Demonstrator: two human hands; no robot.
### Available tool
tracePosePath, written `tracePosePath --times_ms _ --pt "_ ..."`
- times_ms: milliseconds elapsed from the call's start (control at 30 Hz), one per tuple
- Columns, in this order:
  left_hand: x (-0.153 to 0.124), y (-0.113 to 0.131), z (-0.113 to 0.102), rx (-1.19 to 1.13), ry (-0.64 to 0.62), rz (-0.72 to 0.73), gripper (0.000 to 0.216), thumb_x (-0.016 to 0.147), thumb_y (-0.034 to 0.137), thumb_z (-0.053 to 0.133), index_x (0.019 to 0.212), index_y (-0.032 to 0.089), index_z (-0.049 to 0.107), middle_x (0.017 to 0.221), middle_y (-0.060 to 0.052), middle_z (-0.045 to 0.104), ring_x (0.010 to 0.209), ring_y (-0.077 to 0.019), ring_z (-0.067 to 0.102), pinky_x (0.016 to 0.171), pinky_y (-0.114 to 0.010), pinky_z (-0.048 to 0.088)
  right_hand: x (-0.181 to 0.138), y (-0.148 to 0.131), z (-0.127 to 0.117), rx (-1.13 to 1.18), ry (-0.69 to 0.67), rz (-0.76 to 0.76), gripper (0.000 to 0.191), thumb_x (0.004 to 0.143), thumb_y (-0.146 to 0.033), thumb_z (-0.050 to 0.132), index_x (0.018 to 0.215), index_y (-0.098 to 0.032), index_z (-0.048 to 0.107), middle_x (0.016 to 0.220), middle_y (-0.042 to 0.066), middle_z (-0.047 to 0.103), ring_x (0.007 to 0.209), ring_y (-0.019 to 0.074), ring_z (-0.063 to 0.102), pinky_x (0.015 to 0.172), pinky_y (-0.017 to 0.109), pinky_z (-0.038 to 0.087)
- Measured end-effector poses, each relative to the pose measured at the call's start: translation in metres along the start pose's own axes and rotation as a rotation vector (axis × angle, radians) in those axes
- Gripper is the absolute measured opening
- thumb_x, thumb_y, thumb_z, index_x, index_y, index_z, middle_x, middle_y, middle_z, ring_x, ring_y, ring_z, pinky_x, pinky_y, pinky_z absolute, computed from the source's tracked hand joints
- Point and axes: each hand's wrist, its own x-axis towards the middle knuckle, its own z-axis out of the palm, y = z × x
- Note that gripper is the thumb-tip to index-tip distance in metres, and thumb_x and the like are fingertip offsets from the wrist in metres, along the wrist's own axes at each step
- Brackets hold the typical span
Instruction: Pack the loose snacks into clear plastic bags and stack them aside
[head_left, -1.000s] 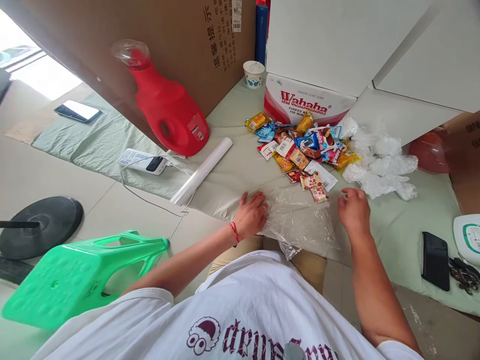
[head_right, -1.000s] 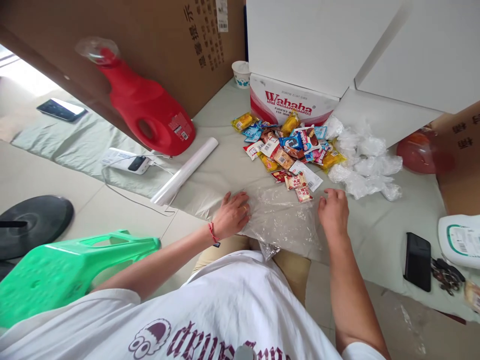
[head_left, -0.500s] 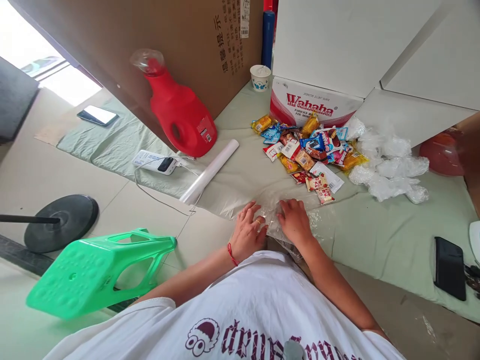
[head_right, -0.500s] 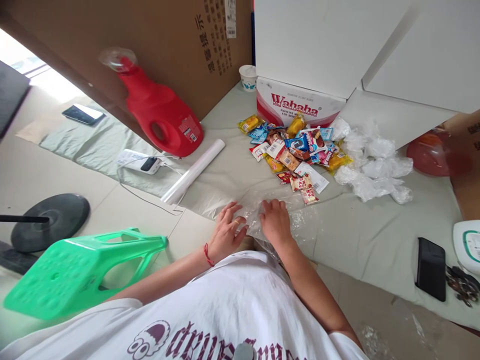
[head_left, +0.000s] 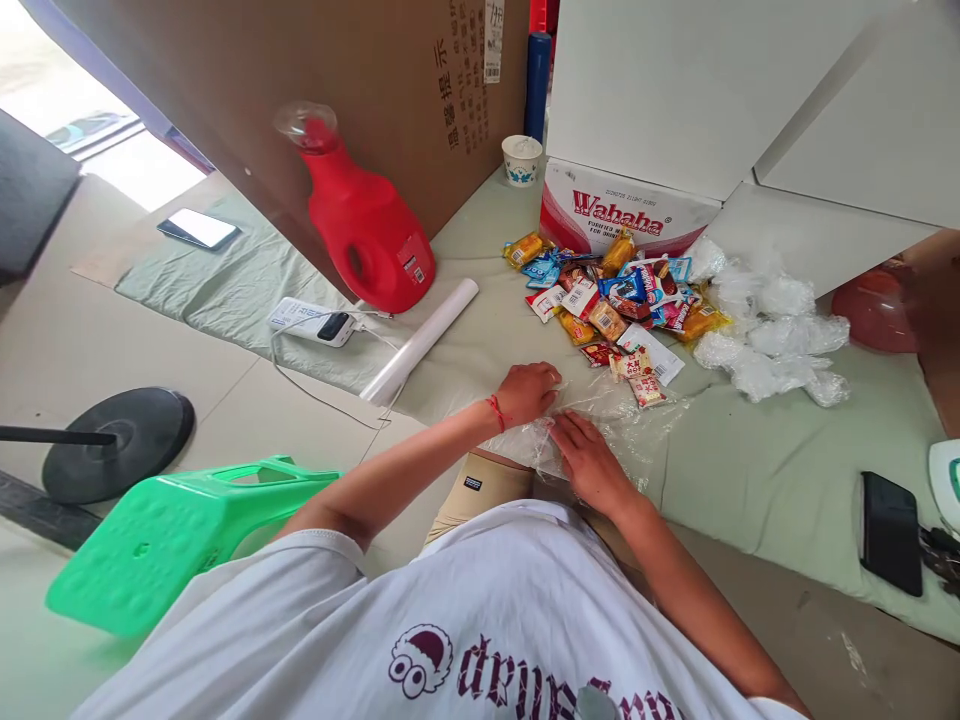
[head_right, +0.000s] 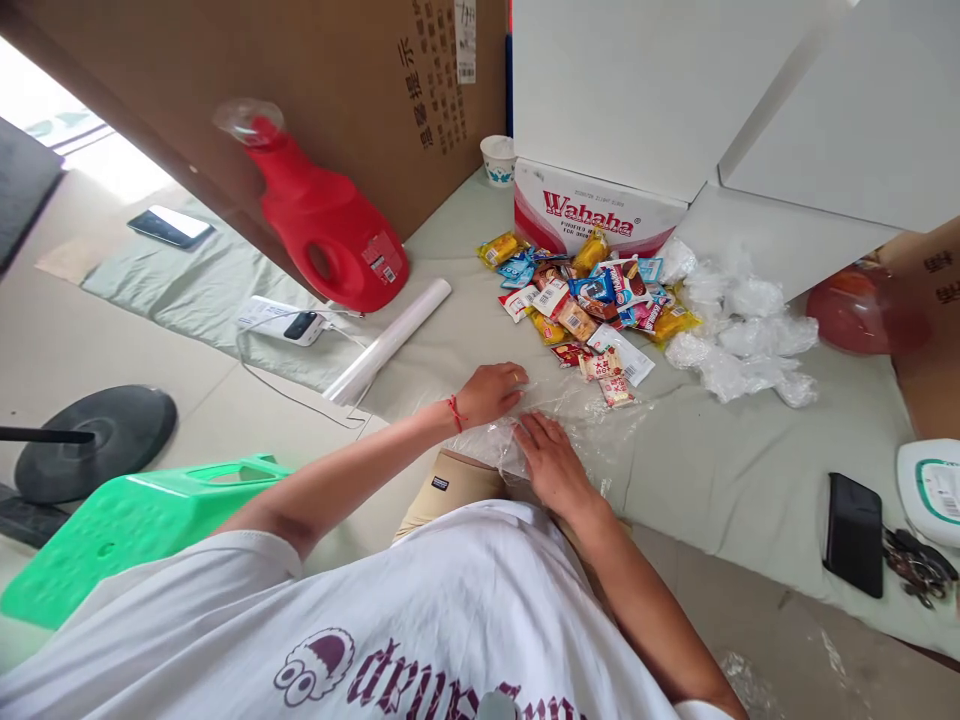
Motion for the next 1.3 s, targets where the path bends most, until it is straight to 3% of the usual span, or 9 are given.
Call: tracePosePath --times_ms 167,367,467,600,700,833,1100,1200,1300 --pt "-0.031 -0.023 0.01 -0.053 0.083 -0.016 0.023 0.078 0.012 0.056 0.095 0.02 0.068 0.139 -0.011 0.063 0.131 -0.0289 0.058 0.119 -0.058 0.033 -0.032 0.016 0.002 0.031 0.059 0.051 0.063 0.097 -0.01 0.042 0.159 -0.018 0.041 0.161 0.014 0.043 0.153 0.0285 0.031 0.122 0.056 0.036" --pt "-0.043 0.007 0.011 -0.336 0.287 -0.151 0.021 0.096 0.034 0.05 0.098 0.02 0.065 0.105 -0.012 0.071 0.093 -0.0227 0.068 0.087 -0.039 0.055 -0.023 -0.001 -0.003 -0.099 -0.015 0.081 0.069 0.094 -0.002 0.043 0.158 -0.03 0.044 0.166 0.012 0.036 0.153 0.0348 0.031 0.121 0.066 0.026" --pt "-0.028 0.026 0.009 -0.34 0.212 -0.344 0.043 0.096 0.054 0.052 0.114 0.017 0.062 0.104 -0.013 0.07 0.081 -0.0231 0.068 0.075 -0.037 0.054 -0.015 -0.012 -0.007 -0.151 -0.077 0.103 0.071 0.093 -0.001 0.044 0.157 -0.034 0.045 0.168 0.011 0.032 0.151 0.0401 0.032 0.116 0.071 0.029" --pt "-0.008 0.038 0.01 -0.312 0.016 -0.274 0.069 0.078 0.06 0.075 0.13 0.018 0.057 0.106 -0.01 0.073 0.089 -0.026 0.07 0.073 -0.033 0.05 -0.013 -0.017 -0.01 -0.154 -0.129 0.103 0.07 0.092 -0.002 0.048 0.154 -0.035 0.05 0.166 0.013 0.035 0.15 0.044 0.032 0.113 0.074 0.03" --pt "-0.005 0.033 0.011 -0.269 -0.07 -0.207 0.035 0.08 0.05 0.073 0.101 0.022 0.069 0.088 -0.004 0.073 0.079 -0.0217 0.067 0.066 -0.029 0.043 -0.016 -0.017 -0.009 -0.146 -0.133 0.098 0.071 0.092 -0.001 0.046 0.153 -0.036 0.051 0.167 0.012 0.034 0.15 0.0436 0.033 0.114 0.073 0.031" --pt "-0.017 0.015 0.008 -0.287 0.102 -0.358 0.038 0.093 0.047 0.053 0.066 0.02 0.06 0.063 -0.001 0.06 0.062 -0.0153 0.05 0.06 -0.028 0.031 -0.021 -0.017 -0.006 -0.135 -0.093 0.084 0.072 0.092 -0.001 0.046 0.152 -0.04 0.05 0.171 0.006 0.024 0.154 0.0421 0.027 0.115 0.073 0.03" --pt "-0.055 -0.01 -0.001 -0.196 0.231 -0.696 0.046 0.092 0.045 0.052 0.054 0.019 0.048 0.051 0.001 0.04 0.055 -0.0127 0.033 0.057 -0.031 0.023 -0.009 -0.023 -0.004 -0.077 -0.169 -0.076 0.062 0.098 -0.005 0.041 0.153 -0.032 0.05 0.17 0.005 0.029 0.157 0.0328 0.021 0.121 0.07 0.023" --pt "-0.067 -0.01 -0.002 -0.165 0.401 -0.634 0.027 0.091 0.036 0.052 0.072 0.02 0.063 0.07 -0.004 0.06 0.063 -0.0165 0.051 0.063 -0.031 0.038 0.0 -0.02 -0.009 -0.031 -0.225 -0.107 0.066 0.094 -0.001 0.044 0.153 -0.029 0.05 0.17 0.007 0.028 0.158 0.0318 0.021 0.123 0.065 0.024" --pt "-0.071 -0.003 -0.007 -0.132 0.61 -0.333 0.023 0.089 0.03 0.054 0.104 0.019 0.068 0.109 -0.011 0.068 0.101 -0.0244 0.064 0.092 -0.039 0.05 0.007 -0.017 -0.017 -0.005 -0.269 -0.13 0.068 0.09 0.001 0.047 0.152 -0.028 0.052 0.17 0.008 0.028 0.159 0.0312 0.018 0.124 0.065 0.02"
